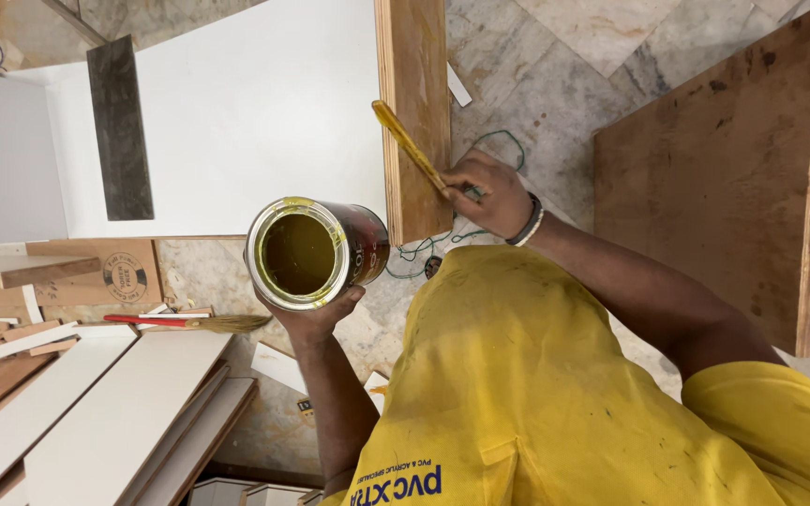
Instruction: The person applies a liquid adhesive from a can onto the edges of various wooden furniture panels using a wooden stick as an applicator.
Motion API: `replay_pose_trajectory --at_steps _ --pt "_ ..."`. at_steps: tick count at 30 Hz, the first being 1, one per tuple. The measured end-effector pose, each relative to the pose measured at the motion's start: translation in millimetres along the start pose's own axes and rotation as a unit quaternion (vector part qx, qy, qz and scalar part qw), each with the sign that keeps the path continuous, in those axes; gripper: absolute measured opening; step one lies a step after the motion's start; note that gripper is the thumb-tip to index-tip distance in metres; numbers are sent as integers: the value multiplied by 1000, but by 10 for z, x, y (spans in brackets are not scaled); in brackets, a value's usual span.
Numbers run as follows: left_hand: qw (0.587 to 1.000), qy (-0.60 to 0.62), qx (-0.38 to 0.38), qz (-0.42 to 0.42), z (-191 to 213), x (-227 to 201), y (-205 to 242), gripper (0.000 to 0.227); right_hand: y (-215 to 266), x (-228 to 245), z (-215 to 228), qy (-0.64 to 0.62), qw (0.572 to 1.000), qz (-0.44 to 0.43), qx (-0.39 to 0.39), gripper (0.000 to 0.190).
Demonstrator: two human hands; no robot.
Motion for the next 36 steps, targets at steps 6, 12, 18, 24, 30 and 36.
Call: replay_pose_trajectory --at_steps 6,12,18,24,30,36 --pt "1000 -3 0 6 51 51 114 108 -88 -350 3 -73 986 -124 -79 14" --pt "999 21 8 32 83 41 201 107 44 -300 -150 -37 997 -61 -43 15" --pt "1000 -6 -5 7 51 -4 190 105 3 -539 -26 -71 988 -113 -82 13" --pt "1000 0 7 25 33 -15 244 107 -280 -688 5 -43 993 -77 -73 16" --pt "999 -13 2 31 34 22 299 106 -54 -461 -50 -32 997 -71 -15 16" --pt "1000 2 1 20 18 65 290 105 2 -567 17 -42 994 -95 -19 13"
Point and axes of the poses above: each hand's wrist, its own y-axis away from the middle knuckle, its own z-axis out of the back of the hand, x = y × z, the point moved 2 cm from there along -y, towards the middle knuckle, and after that the axes turned 5 degrees about -y, right-handed, at the moved point
